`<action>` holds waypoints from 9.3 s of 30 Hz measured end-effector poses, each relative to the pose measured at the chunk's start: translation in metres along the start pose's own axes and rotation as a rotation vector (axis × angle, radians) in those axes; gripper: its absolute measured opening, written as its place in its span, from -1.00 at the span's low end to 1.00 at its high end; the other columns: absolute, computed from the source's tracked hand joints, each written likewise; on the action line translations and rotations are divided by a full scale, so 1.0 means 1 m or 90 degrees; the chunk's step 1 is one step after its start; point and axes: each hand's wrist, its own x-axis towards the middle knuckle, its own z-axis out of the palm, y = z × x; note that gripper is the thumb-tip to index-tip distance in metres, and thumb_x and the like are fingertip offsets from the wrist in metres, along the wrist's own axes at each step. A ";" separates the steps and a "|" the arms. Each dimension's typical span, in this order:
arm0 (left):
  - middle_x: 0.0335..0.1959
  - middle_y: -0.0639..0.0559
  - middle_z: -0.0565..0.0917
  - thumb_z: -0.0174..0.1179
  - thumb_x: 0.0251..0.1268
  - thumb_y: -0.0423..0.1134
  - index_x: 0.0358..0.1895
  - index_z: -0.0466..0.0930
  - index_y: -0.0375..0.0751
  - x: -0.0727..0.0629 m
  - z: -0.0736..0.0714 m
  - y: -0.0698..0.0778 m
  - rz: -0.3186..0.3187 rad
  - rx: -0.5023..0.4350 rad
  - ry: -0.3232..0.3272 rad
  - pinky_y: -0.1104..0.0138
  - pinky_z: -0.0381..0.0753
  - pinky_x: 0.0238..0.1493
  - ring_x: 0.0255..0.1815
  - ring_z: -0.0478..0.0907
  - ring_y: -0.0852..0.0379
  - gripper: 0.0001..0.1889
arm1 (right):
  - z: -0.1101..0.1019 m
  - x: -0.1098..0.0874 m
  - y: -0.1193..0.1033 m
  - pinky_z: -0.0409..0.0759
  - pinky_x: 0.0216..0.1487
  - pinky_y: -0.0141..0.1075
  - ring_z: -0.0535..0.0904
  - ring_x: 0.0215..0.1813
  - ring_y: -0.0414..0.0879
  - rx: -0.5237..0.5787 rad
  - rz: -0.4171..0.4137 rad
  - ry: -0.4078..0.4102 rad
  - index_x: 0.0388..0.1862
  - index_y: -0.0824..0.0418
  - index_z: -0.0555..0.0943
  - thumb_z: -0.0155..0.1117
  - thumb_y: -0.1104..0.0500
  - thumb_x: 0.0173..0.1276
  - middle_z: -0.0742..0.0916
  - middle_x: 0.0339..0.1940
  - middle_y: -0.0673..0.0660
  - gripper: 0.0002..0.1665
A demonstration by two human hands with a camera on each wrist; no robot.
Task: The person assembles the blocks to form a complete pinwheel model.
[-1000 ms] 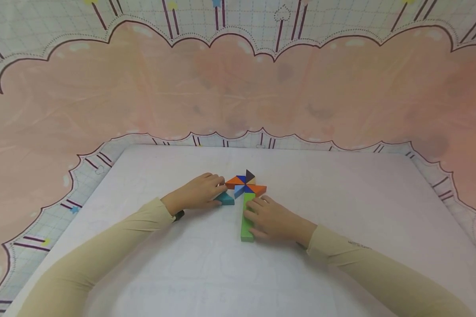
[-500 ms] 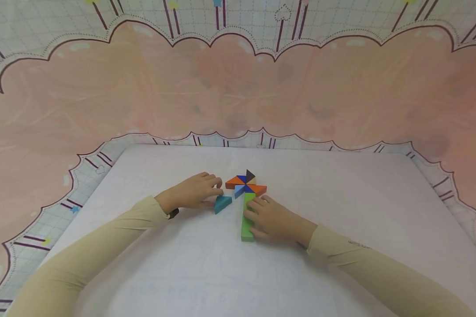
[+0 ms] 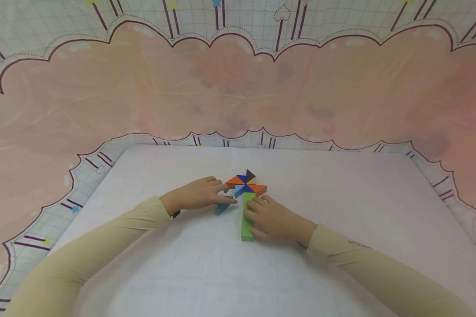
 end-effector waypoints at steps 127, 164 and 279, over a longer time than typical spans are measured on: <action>-0.04 0.04 0.61 0.27 0.17 -0.05 -0.07 0.53 -0.04 0.030 -0.004 0.009 -0.095 0.023 0.040 0.29 0.53 0.04 -0.05 0.55 0.11 -0.70 | 0.004 0.000 0.002 0.43 0.22 -0.08 0.47 0.15 -0.03 -0.001 -0.005 0.011 0.04 0.14 0.49 0.07 -0.09 0.33 0.61 0.05 0.08 -0.57; -0.14 0.00 0.62 0.23 0.19 -0.05 0.00 0.58 -0.11 0.033 0.003 0.001 -0.213 -0.003 0.018 0.23 0.52 0.02 -0.13 0.55 0.07 -0.65 | 0.003 0.001 0.000 0.42 0.25 -0.05 0.47 0.17 -0.02 0.008 0.001 -0.003 0.05 0.12 0.50 0.06 -0.10 0.35 0.61 0.06 0.08 -0.57; -0.04 0.04 0.61 0.17 0.28 -0.24 0.01 0.50 0.15 0.007 -0.002 0.005 -0.020 -0.026 0.066 0.29 0.53 0.05 -0.10 0.55 0.12 -0.72 | -0.001 0.001 0.000 0.38 0.29 -0.07 0.43 0.20 -0.03 0.021 0.018 -0.041 0.06 0.11 0.48 0.03 -0.10 0.36 0.58 0.11 0.08 -0.58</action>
